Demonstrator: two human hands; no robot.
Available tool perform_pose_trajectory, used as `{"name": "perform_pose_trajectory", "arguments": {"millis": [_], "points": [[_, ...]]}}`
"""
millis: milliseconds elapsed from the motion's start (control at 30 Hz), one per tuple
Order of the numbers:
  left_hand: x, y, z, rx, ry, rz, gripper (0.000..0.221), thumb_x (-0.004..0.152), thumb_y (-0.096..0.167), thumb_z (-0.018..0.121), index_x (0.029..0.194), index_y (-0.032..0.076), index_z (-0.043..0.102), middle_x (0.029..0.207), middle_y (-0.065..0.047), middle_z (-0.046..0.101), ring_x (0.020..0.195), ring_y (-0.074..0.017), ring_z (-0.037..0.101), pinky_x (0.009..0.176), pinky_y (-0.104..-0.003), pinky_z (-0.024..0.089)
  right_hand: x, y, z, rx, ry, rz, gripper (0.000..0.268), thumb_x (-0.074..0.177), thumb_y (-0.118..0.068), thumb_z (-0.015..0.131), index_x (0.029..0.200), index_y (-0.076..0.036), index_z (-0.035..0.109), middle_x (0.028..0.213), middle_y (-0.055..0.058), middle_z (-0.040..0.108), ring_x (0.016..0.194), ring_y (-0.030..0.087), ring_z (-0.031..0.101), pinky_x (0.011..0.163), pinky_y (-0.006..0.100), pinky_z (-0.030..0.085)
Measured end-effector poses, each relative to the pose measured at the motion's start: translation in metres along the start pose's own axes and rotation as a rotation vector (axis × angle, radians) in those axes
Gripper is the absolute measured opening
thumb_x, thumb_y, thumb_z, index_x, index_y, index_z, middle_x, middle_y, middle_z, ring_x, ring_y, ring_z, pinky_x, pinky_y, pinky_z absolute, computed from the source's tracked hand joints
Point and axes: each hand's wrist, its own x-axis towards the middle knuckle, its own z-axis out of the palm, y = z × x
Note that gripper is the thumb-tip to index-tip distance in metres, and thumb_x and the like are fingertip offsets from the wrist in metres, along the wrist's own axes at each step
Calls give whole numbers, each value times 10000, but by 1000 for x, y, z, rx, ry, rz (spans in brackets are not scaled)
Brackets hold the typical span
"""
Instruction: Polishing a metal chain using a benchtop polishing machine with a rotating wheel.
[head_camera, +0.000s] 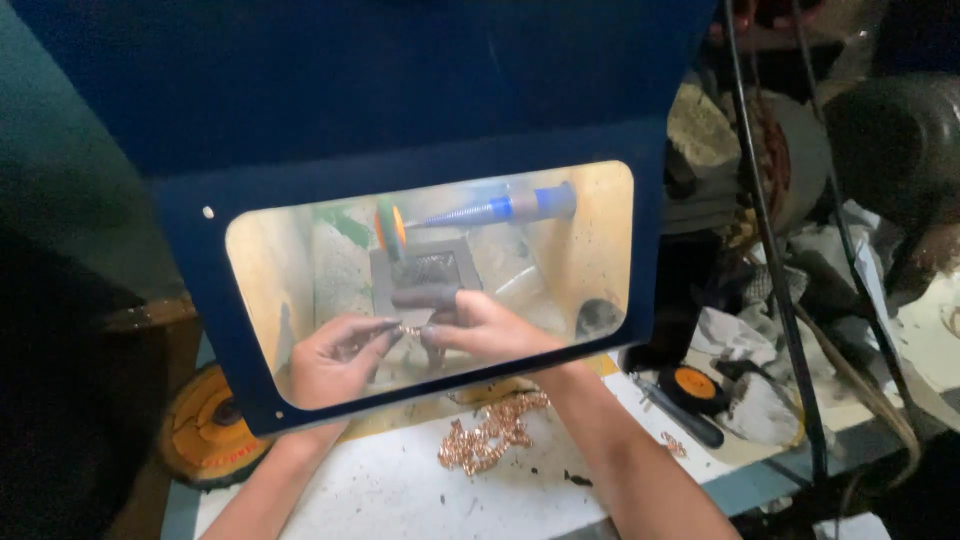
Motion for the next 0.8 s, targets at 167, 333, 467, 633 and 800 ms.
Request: {"name": "perform_pose_trajectory", "arguments": {"millis": [167, 333, 467, 633, 800], "points": [[-2, -5, 0, 40, -11, -37, 159, 847, 73, 825, 987, 148, 829, 916, -54, 769, 811, -68, 658, 765, -277, 612, -6, 10, -9, -94, 150, 48, 493, 939, -46, 615, 1426, 19, 569, 916, 170, 739, 710, 184, 636, 668, 329, 536], [0, -1, -5, 119, -70, -43, 188, 859, 71, 817, 1027, 154, 818, 946, -66, 765, 848, -95, 667, 800, -282, 594, -27, 4, -7, -256, 252, 163, 498, 936, -71, 565, 1433, -52, 591, 876, 138, 778, 739, 175, 639, 675, 289, 497], [-2, 5, -7, 183, -213, -68, 202, 796, 55, 841, 988, 115, 834, 915, -130, 786, 822, -152, 691, 754, -324, 601, -72, 25, 22, -544, 382, 113, 364, 872, 47, 554, 1229, 18, 620, 871, 152, 701, 695, 238, 626, 595, 337, 517], [-1, -4, -14, 226, -420, 4, 160, 738, 150, 881, 883, 86, 863, 857, -46, 838, 738, -95, 740, 708, -204, 595, -112, 44, 60, -894, 520, 30, 232, 790, 199, 545, 967, 106, 662, 863, 175, 602, 638, 319, 613, 493, 398, 546], [1, -11, -18, 244, -569, 65, 154, 744, 209, 868, 846, 93, 865, 808, -16, 853, 747, -86, 765, 701, -228, 579, -125, 34, 65, -915, 621, -436, 297, 927, 89, 673, 1224, 87, 654, 1053, 223, 702, 901, 329, 728, 792, 360, 635]]}}
